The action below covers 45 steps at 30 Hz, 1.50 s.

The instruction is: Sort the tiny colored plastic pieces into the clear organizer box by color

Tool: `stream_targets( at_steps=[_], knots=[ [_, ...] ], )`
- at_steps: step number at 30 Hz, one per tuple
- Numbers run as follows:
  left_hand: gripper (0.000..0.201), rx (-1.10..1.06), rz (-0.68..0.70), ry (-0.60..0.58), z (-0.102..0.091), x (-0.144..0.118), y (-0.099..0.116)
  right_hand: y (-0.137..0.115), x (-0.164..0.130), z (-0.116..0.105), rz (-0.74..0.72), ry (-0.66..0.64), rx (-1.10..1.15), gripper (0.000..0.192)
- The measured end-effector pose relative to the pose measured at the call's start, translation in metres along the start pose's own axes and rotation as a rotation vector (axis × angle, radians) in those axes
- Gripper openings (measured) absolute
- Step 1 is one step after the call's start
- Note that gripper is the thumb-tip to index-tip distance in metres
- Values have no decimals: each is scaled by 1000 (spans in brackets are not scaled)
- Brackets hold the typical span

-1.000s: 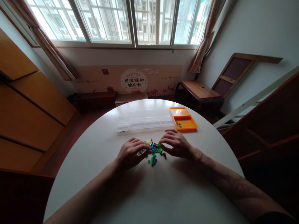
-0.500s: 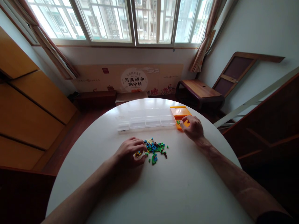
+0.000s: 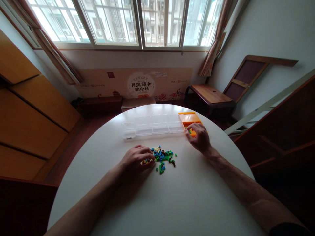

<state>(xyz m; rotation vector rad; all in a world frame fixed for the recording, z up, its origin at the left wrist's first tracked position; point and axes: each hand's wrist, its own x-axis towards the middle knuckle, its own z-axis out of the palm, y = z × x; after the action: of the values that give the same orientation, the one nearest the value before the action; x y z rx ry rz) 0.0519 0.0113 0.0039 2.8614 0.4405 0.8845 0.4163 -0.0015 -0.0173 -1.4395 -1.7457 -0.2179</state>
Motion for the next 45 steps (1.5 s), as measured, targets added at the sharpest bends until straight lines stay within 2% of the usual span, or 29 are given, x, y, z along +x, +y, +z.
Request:
stream_targets(
  at_steps=[4, 7, 10, 14, 22, 36, 40, 45],
  knots=[
    [5, -40, -65, 90, 5, 3, 5, -24, -3, -4, -190, -68, 193, 10],
    [6, -53, -128, 134, 11, 6, 11, -48, -9, -3, -378, -167, 299, 2],
    [9, -76, -160, 132, 14, 8, 17, -65, -14, 2, -524, -248, 348, 11],
    [11, -120, -185, 131, 15, 9, 20, -70, -16, 7, -604, -320, 386, 22],
    [8, -112, -95, 171, 21, 11, 17, -67, -16, 13, -627, -350, 373, 18],
    [11, -72, -107, 167, 19, 14, 20, -66, -14, 10, -646, -303, 361, 10],
    [12, -32, -108, 96, 7, 10, 19, -53, -9, 2, -535, -257, 310, 6],
    [5, -147, -60, -62, -2, 3, 12, -14, 3, -7, -207, -46, 99, 8]
  ],
)
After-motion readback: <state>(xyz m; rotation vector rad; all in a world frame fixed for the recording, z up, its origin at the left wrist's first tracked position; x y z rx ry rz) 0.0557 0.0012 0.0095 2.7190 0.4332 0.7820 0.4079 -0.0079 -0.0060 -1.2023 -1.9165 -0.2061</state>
